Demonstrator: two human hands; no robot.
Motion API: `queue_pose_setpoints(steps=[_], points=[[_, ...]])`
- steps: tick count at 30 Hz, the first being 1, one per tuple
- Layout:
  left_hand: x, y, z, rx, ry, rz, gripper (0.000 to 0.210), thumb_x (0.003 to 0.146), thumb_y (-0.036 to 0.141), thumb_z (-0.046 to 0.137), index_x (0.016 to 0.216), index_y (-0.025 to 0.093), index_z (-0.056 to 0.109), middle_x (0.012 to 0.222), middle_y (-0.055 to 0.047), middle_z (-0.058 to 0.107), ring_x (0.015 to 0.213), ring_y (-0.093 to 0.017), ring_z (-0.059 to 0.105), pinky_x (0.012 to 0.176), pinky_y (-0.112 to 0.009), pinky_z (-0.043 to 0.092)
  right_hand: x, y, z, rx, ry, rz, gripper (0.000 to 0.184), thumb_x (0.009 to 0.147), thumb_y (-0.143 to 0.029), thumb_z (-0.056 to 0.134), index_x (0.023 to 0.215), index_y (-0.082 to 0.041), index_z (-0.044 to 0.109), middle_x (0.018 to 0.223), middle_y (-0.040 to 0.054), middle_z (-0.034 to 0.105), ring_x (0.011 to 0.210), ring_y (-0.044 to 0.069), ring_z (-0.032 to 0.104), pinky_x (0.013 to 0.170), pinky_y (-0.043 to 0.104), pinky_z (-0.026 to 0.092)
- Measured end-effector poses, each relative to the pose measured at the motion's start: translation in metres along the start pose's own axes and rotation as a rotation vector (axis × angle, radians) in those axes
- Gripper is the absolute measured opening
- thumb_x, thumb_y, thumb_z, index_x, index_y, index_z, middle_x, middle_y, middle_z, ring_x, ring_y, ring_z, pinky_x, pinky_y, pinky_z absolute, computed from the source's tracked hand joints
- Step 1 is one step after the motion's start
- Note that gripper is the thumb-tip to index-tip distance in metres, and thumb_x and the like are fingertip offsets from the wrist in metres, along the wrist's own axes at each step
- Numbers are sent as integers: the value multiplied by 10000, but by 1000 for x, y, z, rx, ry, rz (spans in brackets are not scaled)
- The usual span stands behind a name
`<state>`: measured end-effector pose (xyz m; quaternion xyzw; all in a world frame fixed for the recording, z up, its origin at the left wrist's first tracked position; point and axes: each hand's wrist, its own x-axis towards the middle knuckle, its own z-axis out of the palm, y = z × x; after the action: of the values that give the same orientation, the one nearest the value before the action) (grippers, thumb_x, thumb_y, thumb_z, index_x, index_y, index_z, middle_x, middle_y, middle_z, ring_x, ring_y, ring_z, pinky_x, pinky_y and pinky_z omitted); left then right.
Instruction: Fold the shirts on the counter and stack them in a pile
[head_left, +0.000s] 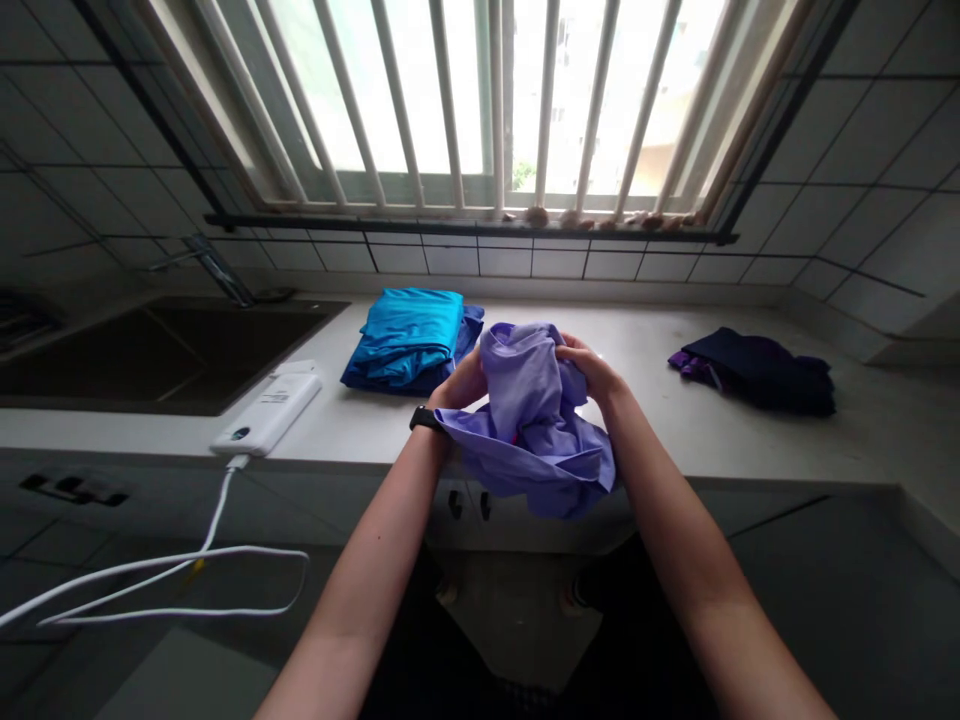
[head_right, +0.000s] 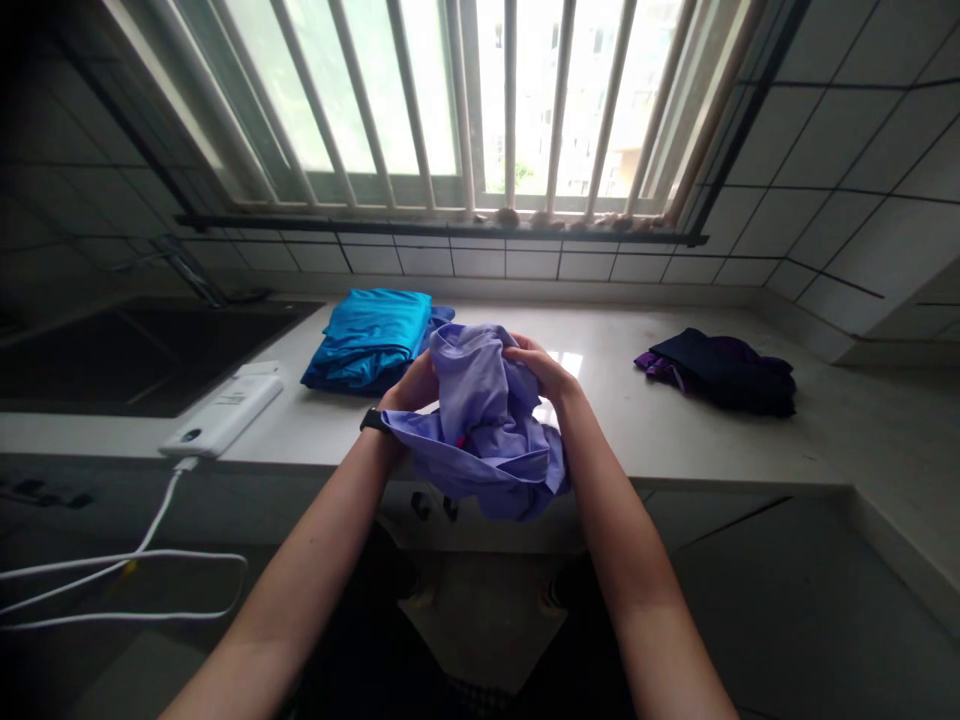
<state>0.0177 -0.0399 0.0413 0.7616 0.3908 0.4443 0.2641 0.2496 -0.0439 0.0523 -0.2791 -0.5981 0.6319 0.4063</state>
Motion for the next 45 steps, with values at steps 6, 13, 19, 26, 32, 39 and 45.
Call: queue_pose_setpoints(steps=[6,13,19,26,32,39,45], points=[[-15,60,-56,-147,-179,-83,478,850,667,641,687,224,568,630,-11,552,570,-171,595,506,-344,534,-38,-93,8,-303,-122,132,294,608,-261,943,795,-167,737,697,-17,724,580,154,676,519,237,553],[9,145,-123,79,187,43,429,1040,310,511,644,210,380,668,25,314,568,-92,432,549,-234,343,-57,-195,23,-901,-150,283,210,668,-214,919,756,-113,757,690,-17,685,594,113,644,562,238,531],[15,126,-126,167,367,40,383,1079,225,451,704,211,374,672,40,326,584,-85,355,597,-234,347,-45,-180,22,-1126,380,-344,111,763,-108,778,686,-142,705,615,-38,534,683,132,578,645,264,516],[22,60,-111,428,429,52,251,1023,347,531,806,225,567,807,-64,631,962,-262,647,854,-375,529,-24,-137,-8,-1299,775,-403,139,863,-310,714,848,-179,757,861,87,713,949,268,671,888,389,572],[14,60,-65,876,346,-391,348,1078,305,362,1107,160,677,1119,-191,746,1123,-317,704,943,-398,531,1,-90,-3,-1503,943,214,293,926,-163,545,1061,-71,788,1146,251,743,1143,339,697,1000,426,537],[0,13,-12,787,-193,-279,667,991,380,607,1551,67,422,1639,-257,421,1463,-302,517,1147,-321,434,12,-27,16,-1311,821,436,591,987,-150,400,1569,-66,463,1580,262,501,1462,343,503,1126,436,467],[-25,-14,6,881,-507,-259,642,1058,513,415,1625,212,392,1730,-173,290,1609,-336,258,1278,-515,273,-7,15,48,-1335,338,541,656,1058,-369,378,1687,-216,274,1750,125,256,1605,326,245,1276,564,263]])
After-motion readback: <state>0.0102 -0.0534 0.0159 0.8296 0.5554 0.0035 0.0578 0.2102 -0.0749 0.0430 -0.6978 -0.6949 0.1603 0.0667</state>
